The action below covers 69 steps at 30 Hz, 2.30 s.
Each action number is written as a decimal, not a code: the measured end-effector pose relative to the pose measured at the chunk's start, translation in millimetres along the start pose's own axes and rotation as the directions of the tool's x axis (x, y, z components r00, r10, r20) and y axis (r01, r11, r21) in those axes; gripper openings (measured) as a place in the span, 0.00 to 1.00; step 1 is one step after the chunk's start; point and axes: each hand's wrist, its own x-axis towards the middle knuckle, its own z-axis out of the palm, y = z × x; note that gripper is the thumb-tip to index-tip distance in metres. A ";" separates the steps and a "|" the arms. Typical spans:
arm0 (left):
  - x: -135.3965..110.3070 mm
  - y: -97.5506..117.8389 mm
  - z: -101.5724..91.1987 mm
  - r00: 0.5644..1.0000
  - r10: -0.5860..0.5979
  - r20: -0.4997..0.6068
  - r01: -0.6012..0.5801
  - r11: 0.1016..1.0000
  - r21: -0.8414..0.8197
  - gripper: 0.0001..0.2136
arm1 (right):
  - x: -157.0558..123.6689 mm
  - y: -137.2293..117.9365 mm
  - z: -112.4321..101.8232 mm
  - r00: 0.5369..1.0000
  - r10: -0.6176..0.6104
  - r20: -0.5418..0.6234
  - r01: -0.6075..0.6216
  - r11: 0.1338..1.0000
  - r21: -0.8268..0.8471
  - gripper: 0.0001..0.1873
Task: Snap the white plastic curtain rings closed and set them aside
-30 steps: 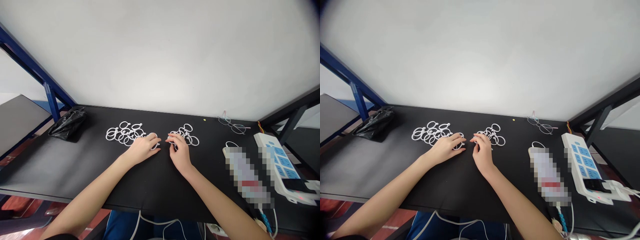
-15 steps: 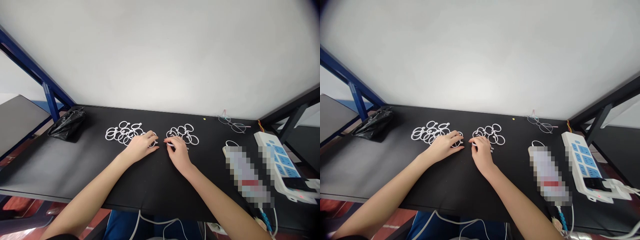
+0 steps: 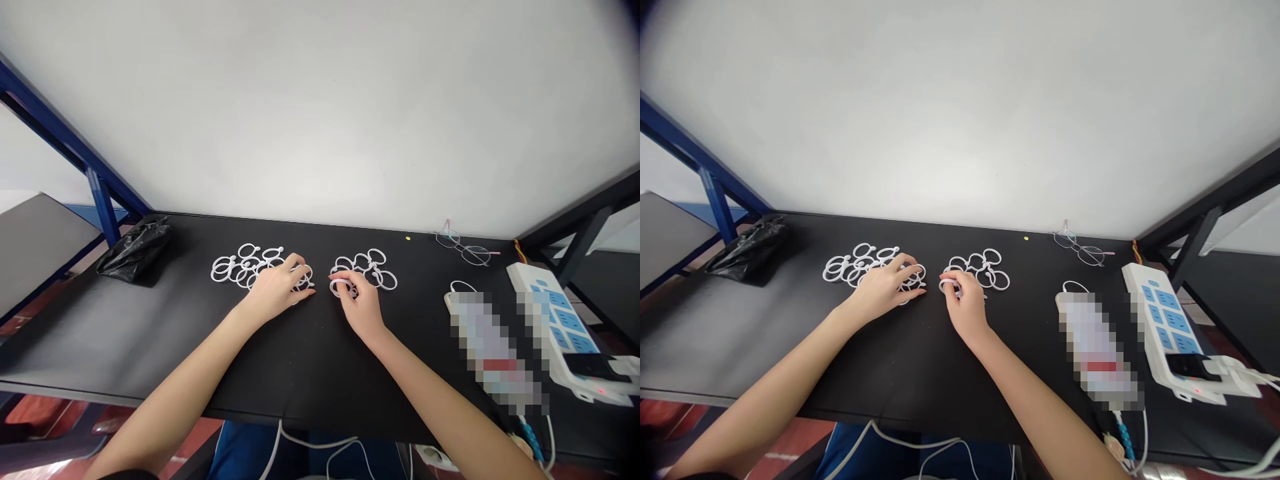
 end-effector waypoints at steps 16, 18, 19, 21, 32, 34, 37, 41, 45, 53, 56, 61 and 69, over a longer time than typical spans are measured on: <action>0.8 8.2 -1.4 0.981 -0.005 -0.194 -0.018 0.993 -0.114 0.21 | -1.0 -11.1 -0.2 0.972 0.234 0.023 -0.209 0.819 0.535 0.19; 0.5 11.8 -3.8 0.977 0.033 -0.211 -0.073 0.980 -0.183 0.24 | -3.2 -10.5 1.6 0.971 0.232 0.064 -0.228 0.804 0.550 0.18; 0.2 13.8 -4.8 0.976 0.059 -0.211 -0.105 0.971 -0.215 0.26 | -4.3 -10.1 2.5 0.970 0.228 0.082 -0.235 0.800 0.552 0.18; -0.5 18.0 -6.0 0.971 0.129 -0.203 -0.182 0.946 -0.267 0.28 | -6.3 -9.8 3.9 0.970 0.211 0.120 -0.242 0.805 0.542 0.18; -1.3 33.4 -5.3 0.947 0.274 -0.166 -0.317 0.879 -0.356 0.21 | -13.8 -15.3 6.0 0.958 0.132 0.255 -0.228 0.888 0.399 0.12; -1.4 31.3 -5.5 0.949 0.249 -0.191 -0.305 0.875 -0.376 0.18 | -14.6 -16.8 6.0 0.956 0.133 0.260 -0.234 0.882 0.410 0.12; -1.4 28.5 -5.9 0.961 0.172 -0.216 -0.257 0.848 -0.464 0.11 | -15.9 -19.5 6.2 0.961 0.130 0.245 -0.227 0.877 0.425 0.13; -1.2 27.6 -6.2 0.979 0.126 -0.162 -0.197 0.803 -0.562 0.11 | -17.0 -20.0 7.3 0.969 0.124 0.212 -0.205 0.885 0.419 0.14; -1.8 29.3 -3.5 0.981 0.142 -0.131 -0.192 0.799 -0.570 0.18 | -15.9 -17.3 7.7 0.985 0.102 0.139 -0.147 0.920 0.363 0.13; -2.1 32.3 -3.3 0.980 0.162 -0.118 -0.200 0.805 -0.558 0.19 | -13.6 -14.7 7.4 0.978 0.109 0.178 -0.168 0.917 0.361 0.13; -1.3 31.8 -5.5 0.982 0.147 -0.117 -0.188 0.806 -0.562 0.18 | -15.1 -14.1 6.4 0.986 0.067 0.150 -0.115 0.934 0.339 0.14; -1.1 30.1 -8.1 0.990 0.106 -0.092 -0.140 0.778 -0.612 0.19 | -18.0 -14.7 3.5 0.993 -0.067 0.097 0.040 0.966 0.256 0.15; -0.4 30.6 -14.8 0.997 0.058 0.054 0.005 0.633 -0.774 0.17 | -21.4 -11.9 1.8 0.974 -0.225 -0.035 0.227 0.973 0.034 0.23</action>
